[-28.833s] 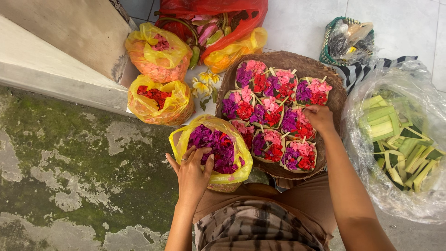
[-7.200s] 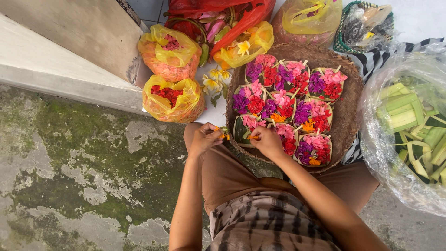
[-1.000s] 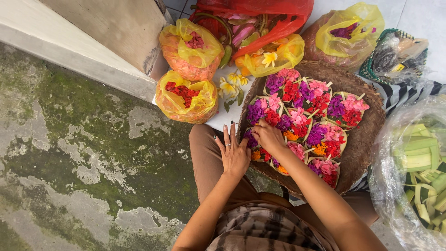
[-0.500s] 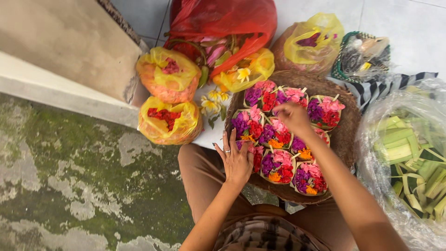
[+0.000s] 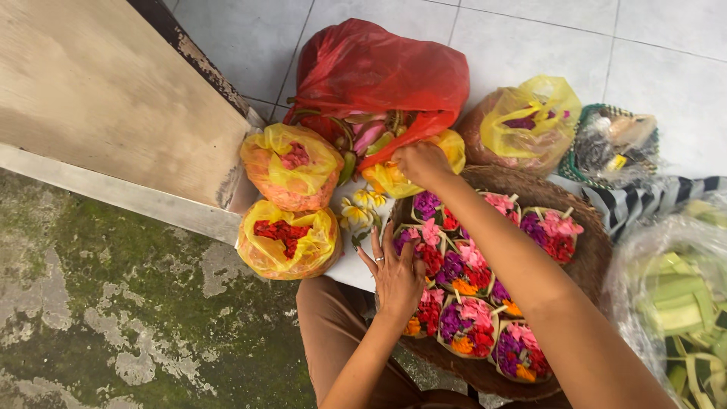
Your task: The person arranges colorful flower petals into small woven containers placed on a tray. They pick petals from plastic bags and place them carefully into each container, creating decorative floral arrangements.
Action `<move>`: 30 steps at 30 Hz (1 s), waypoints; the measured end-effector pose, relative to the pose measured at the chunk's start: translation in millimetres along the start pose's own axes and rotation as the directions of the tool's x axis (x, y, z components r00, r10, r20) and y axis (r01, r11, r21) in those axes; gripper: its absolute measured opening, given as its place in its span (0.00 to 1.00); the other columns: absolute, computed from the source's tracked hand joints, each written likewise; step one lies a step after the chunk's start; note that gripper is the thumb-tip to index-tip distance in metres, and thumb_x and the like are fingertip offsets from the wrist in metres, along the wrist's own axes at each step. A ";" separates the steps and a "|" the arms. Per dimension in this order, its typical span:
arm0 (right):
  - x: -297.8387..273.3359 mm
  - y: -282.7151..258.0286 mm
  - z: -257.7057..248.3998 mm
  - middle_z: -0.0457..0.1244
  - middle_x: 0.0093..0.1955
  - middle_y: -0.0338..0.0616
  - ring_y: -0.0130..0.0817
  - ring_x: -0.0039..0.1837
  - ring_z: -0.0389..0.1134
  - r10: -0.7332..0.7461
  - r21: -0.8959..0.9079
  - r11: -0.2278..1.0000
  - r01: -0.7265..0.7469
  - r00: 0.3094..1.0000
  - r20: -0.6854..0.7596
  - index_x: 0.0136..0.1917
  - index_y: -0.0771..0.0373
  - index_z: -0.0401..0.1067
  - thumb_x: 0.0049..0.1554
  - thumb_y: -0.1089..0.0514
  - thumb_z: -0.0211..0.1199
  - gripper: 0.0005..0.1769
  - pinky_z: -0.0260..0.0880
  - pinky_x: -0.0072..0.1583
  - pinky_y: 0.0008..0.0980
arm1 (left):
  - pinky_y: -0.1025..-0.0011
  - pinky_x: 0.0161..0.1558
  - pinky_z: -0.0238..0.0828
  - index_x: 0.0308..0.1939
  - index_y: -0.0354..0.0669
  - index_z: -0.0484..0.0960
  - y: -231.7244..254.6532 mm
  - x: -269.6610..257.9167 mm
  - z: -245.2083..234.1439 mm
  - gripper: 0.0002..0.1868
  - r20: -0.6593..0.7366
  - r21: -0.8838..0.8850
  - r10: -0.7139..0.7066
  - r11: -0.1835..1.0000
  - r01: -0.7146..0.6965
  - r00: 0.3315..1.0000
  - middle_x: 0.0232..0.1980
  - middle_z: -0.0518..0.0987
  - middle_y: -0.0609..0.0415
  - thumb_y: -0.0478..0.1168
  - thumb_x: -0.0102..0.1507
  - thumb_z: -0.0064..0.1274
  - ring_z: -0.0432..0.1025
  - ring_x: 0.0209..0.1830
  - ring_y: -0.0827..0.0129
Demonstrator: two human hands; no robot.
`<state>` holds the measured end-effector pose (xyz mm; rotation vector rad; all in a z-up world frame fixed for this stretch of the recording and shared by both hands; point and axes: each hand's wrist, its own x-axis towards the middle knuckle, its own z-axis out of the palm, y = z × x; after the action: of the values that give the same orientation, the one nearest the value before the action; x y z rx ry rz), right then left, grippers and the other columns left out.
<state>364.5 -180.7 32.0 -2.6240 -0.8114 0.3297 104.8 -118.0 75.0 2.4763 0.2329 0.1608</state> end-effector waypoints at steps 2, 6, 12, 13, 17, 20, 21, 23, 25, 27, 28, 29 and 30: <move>13.7 -1.4 22.6 0.71 0.51 0.51 0.45 0.54 0.73 0.075 -0.234 0.971 -0.041 0.987 0.141 0.48 0.58 0.80 0.59 0.53 0.59 0.11 0.70 0.60 0.45 | 0.26 0.71 0.20 0.53 0.44 0.80 -4.1 3.4 -2.7 0.18 0.016 0.025 -0.024 0.999 0.023 1.000 0.77 0.56 0.37 0.35 0.58 0.54 0.37 0.82 0.37; 39.3 7.3 73.4 0.71 0.56 0.48 0.43 0.60 0.71 0.060 -0.494 0.868 -0.058 0.998 -0.012 0.51 0.59 0.79 0.61 0.58 0.52 0.14 0.61 0.65 0.51 | 0.26 0.71 0.19 0.54 0.44 0.80 -10.1 1.9 -2.3 0.19 0.016 -0.001 -0.046 0.999 0.046 0.999 0.77 0.56 0.38 0.34 0.58 0.52 0.36 0.82 0.37; 52.5 13.0 112.9 0.68 0.63 0.48 0.45 0.67 0.65 0.246 -0.547 0.792 -0.271 0.962 -0.120 0.63 0.59 0.75 0.61 0.50 0.50 0.22 0.50 0.69 0.54 | 0.25 0.70 0.20 0.53 0.43 0.81 -14.8 -8.5 3.7 0.18 0.010 -0.029 -0.042 0.999 0.042 0.999 0.75 0.57 0.35 0.35 0.58 0.52 0.36 0.81 0.37; 51.0 11.8 112.6 0.66 0.65 0.47 0.46 0.68 0.63 0.226 -0.559 0.784 -0.271 0.963 -0.149 0.63 0.57 0.74 0.57 0.43 0.51 0.27 0.50 0.68 0.55 | 0.25 0.70 0.20 0.53 0.43 0.81 -15.5 -10.7 4.3 0.18 0.020 -0.026 -0.047 0.999 0.048 0.999 0.75 0.57 0.35 0.35 0.58 0.52 0.36 0.81 0.37; 44.7 2.0 95.1 0.66 0.66 0.44 0.39 0.71 0.60 0.306 -0.553 0.765 -0.330 0.942 -0.138 0.62 0.55 0.75 0.61 0.51 0.58 0.17 0.48 0.71 0.50 | 0.25 0.70 0.20 0.52 0.42 0.81 -16.4 -13.7 6.2 0.18 0.025 -0.029 -0.047 0.998 0.048 0.999 0.75 0.58 0.35 0.35 0.58 0.53 0.37 0.82 0.38; 34.0 -3.3 73.6 0.68 0.61 0.44 0.38 0.67 0.63 0.399 -0.498 0.768 -0.402 0.909 -0.117 0.61 0.57 0.76 0.54 0.41 0.67 0.26 0.52 0.68 0.45 | 0.25 0.70 0.19 0.52 0.42 0.81 -16.6 -15.4 5.4 0.19 0.017 -0.027 -0.039 0.999 0.039 0.999 0.75 0.58 0.35 0.35 0.57 0.53 0.37 0.81 0.38; 31.1 -5.1 66.5 0.69 0.58 0.44 0.39 0.65 0.65 0.447 -0.428 0.791 -0.437 0.891 -0.084 0.57 0.56 0.78 0.55 0.38 0.67 0.25 0.53 0.67 0.45 | 0.25 0.70 0.19 0.52 0.42 0.81 -16.5 -15.7 5.0 0.19 0.015 -0.026 -0.036 0.999 0.037 0.999 0.75 0.58 0.35 0.35 0.57 0.53 0.37 0.81 0.38; 30.5 -3.5 46.8 0.71 0.52 0.45 0.40 0.61 0.68 0.526 -0.287 0.813 -0.507 0.851 -0.012 0.50 0.55 0.82 0.57 0.32 0.68 0.25 0.57 0.66 0.45 | 0.25 0.70 0.19 0.52 0.43 0.81 -14.7 -14.4 3.7 0.18 0.012 -0.024 -0.042 0.999 0.042 0.999 0.75 0.58 0.36 0.35 0.58 0.53 0.37 0.82 0.38; 24.7 -2.8 34.2 0.72 0.48 0.43 0.40 0.58 0.70 0.565 -0.118 0.817 -0.565 0.824 -0.040 0.42 0.50 0.83 0.50 0.34 0.73 0.20 0.57 0.66 0.44 | 0.26 0.71 0.18 0.52 0.43 0.81 -13.7 -16.1 -0.4 0.17 0.028 -0.023 -0.056 0.998 0.057 0.998 0.75 0.59 0.37 0.35 0.58 0.54 0.37 0.82 0.39; 21.1 0.2 23.5 0.72 0.45 0.41 0.40 0.54 0.71 0.595 0.031 0.804 -0.594 0.802 -0.062 0.38 0.49 0.84 0.46 0.36 0.75 0.17 0.58 0.66 0.44 | 0.26 0.71 0.18 0.52 0.44 0.81 -10.1 -14.7 -3.2 0.17 0.052 -0.031 -0.074 0.997 0.076 0.996 0.75 0.59 0.39 0.36 0.58 0.54 0.37 0.82 0.40; 18.2 2.8 19.1 0.73 0.43 0.41 0.40 0.53 0.72 0.605 0.096 0.796 -0.598 0.794 -0.067 0.37 0.49 0.84 0.46 0.36 0.76 0.17 0.59 0.66 0.44 | 0.26 0.71 0.17 0.53 0.44 0.81 -8.1 -14.9 -5.1 0.18 0.050 -0.044 -0.073 0.996 0.075 0.996 0.75 0.59 0.39 0.36 0.58 0.54 0.37 0.82 0.40; 14.7 5.6 15.6 0.73 0.42 0.40 0.40 0.51 0.73 0.615 0.160 0.784 -0.600 0.785 -0.072 0.37 0.49 0.84 0.45 0.36 0.76 0.17 0.60 0.66 0.45 | 0.26 0.71 0.17 0.54 0.45 0.82 -6.0 -15.1 -7.0 0.19 0.049 -0.058 -0.072 0.995 0.075 0.996 0.74 0.59 0.39 0.36 0.58 0.54 0.38 0.82 0.40; 11.2 8.2 12.5 0.73 0.42 0.41 0.41 0.51 0.74 0.618 0.214 0.777 -0.592 0.782 -0.080 0.38 0.50 0.84 0.45 0.37 0.76 0.17 0.62 0.65 0.45 | 0.26 0.71 0.17 0.55 0.46 0.82 -4.5 -14.9 -9.2 0.20 0.045 -0.071 -0.071 0.995 0.074 0.996 0.74 0.59 0.39 0.36 0.58 0.54 0.38 0.81 0.40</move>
<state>373.5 -176.9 16.0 -2.6268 0.1462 0.3487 88.0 -112.1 78.6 2.3929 0.2934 0.0840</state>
